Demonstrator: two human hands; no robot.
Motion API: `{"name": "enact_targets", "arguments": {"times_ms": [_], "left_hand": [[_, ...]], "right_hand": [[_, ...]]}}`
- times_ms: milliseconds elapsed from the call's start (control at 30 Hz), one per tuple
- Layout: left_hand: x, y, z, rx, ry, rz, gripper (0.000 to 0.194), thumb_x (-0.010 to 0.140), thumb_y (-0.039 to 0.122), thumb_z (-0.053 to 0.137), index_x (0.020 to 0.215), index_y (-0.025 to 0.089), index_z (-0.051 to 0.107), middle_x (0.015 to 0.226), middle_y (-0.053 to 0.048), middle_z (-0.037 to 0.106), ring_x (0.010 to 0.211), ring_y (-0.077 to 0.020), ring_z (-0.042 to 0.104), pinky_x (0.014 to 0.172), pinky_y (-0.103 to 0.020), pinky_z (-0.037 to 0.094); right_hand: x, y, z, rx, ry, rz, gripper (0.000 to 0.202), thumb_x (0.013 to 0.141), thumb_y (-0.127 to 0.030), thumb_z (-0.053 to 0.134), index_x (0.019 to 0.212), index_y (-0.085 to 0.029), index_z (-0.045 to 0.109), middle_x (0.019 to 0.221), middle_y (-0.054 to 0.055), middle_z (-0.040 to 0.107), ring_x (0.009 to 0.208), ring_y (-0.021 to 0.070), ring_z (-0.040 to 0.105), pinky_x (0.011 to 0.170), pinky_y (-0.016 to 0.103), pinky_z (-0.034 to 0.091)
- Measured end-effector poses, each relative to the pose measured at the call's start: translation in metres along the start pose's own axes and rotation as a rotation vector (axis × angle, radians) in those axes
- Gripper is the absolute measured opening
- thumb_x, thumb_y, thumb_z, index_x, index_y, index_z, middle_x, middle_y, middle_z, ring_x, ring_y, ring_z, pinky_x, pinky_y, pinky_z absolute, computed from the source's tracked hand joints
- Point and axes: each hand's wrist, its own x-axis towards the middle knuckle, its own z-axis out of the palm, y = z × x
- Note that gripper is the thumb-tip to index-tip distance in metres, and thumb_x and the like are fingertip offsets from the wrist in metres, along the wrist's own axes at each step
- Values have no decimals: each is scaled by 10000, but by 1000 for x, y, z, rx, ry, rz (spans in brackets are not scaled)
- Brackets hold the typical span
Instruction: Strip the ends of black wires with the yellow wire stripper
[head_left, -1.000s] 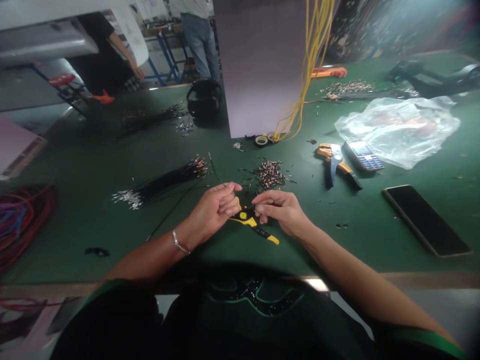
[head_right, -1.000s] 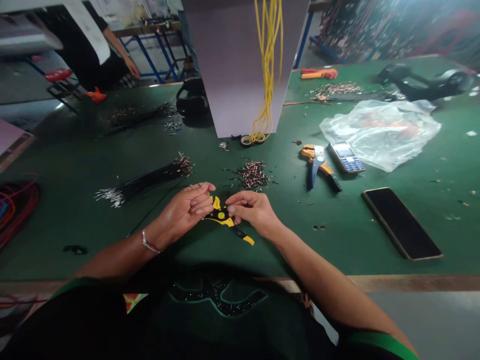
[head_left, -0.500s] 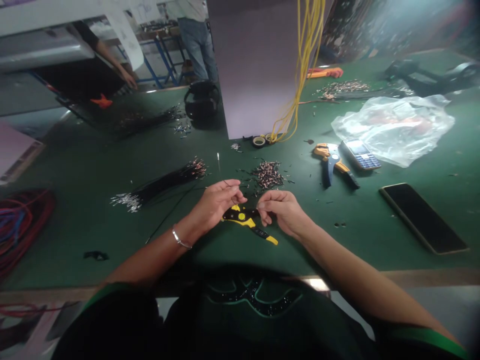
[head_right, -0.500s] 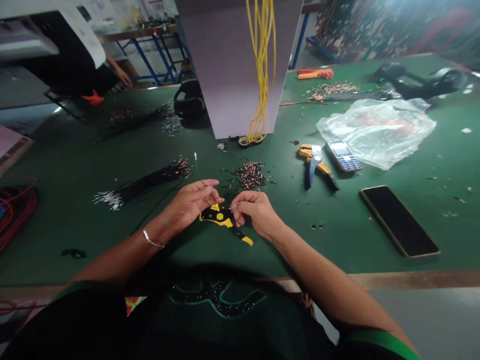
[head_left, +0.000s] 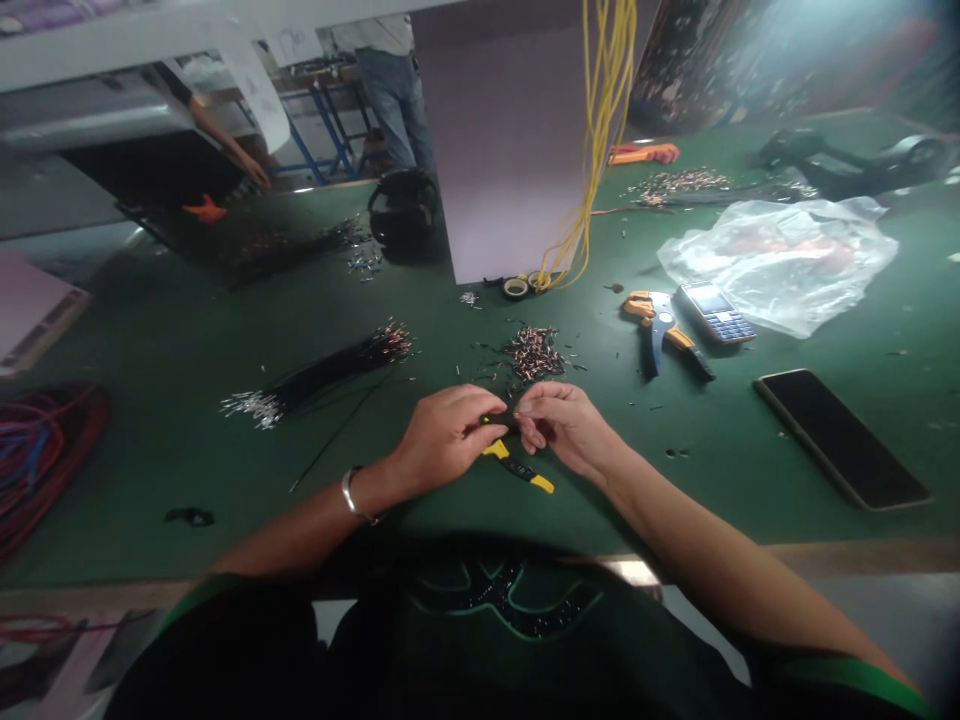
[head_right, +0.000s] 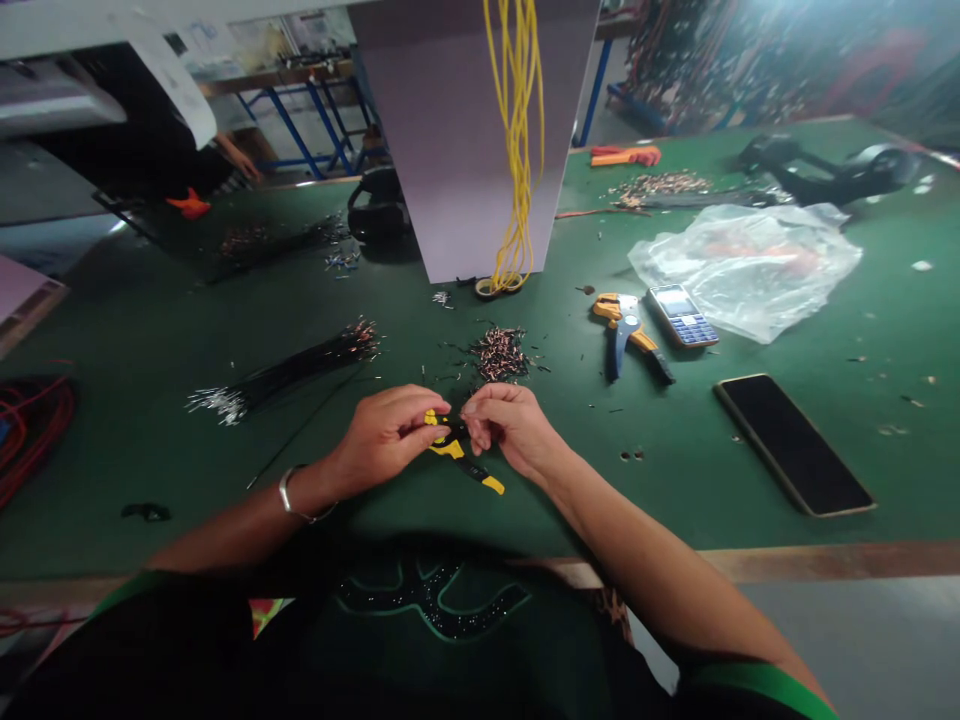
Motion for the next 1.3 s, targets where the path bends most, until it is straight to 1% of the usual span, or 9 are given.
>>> {"name": "enact_targets", "arguments": {"times_ms": [100,200,400,600,800,967,1100,1200,1300], "left_hand": [[-1,4,4,33,-19,45,76,861,177,586,836,166,658,779,-32,700,718,-131,638,683,-242,490],[-1,2,4,-5,-28,14,109,870,166,564,814,167,658,761,-23,697,692,-122,632,658,-228,482],[0,6,2,-190,-69,-195,110,818,131,593,785,190,679,685,-5,671,603,-112,594,604,-223,452],[1,12,1,-597,-115,-514,89,797,147,585,744,161,656,522,21,580,392,-67,479,426,-189,380],[-1,8,2,-790,-152,-638,72,789,194,601,752,140,631,527,5,592,361,-58,466,360,-176,351],[0,10,3,-810,-105,-647,60,772,193,614,782,136,629,592,-16,622,375,-65,484,332,-179,348],[2,18,-4,-812,-64,-638,105,744,182,639,839,140,653,597,-9,620,426,-85,537,353,-178,382],[0,21,-10,-659,-83,-516,99,788,203,611,837,153,681,554,9,601,432,-73,513,399,-176,387],[-3,23,-16,-425,-32,-332,132,824,207,577,806,162,700,602,-11,635,498,-83,542,486,-195,412]], "right_hand": [[-2,-2,2,22,-53,41,84,676,-159,662,593,-163,652,442,-31,587,343,79,441,387,232,454],[-4,-4,3,27,-105,84,88,679,-176,650,594,-159,663,457,-15,612,342,82,461,381,224,452],[-5,-4,2,56,-185,132,75,681,-174,642,616,-159,677,488,-11,631,350,83,482,390,225,460],[-6,-5,3,54,-199,156,45,669,-201,671,639,-168,677,512,-13,648,356,83,483,400,236,467],[-6,-8,6,56,-209,153,61,684,-194,660,636,-158,671,509,-9,652,353,84,496,394,225,457],[-6,-11,10,20,-182,110,102,685,-199,653,596,-153,638,488,-9,635,345,87,480,389,231,455],[-8,-16,19,-34,-138,64,135,695,-210,646,572,-167,614,434,-29,586,330,79,442,366,216,423],[-12,-20,27,-101,-125,38,130,692,-222,653,579,-171,617,418,-42,553,321,69,409,361,210,408],[-13,-21,33,-191,-104,-23,138,698,-222,656,576,-169,618,398,-50,518,324,65,401,354,200,381]]}}
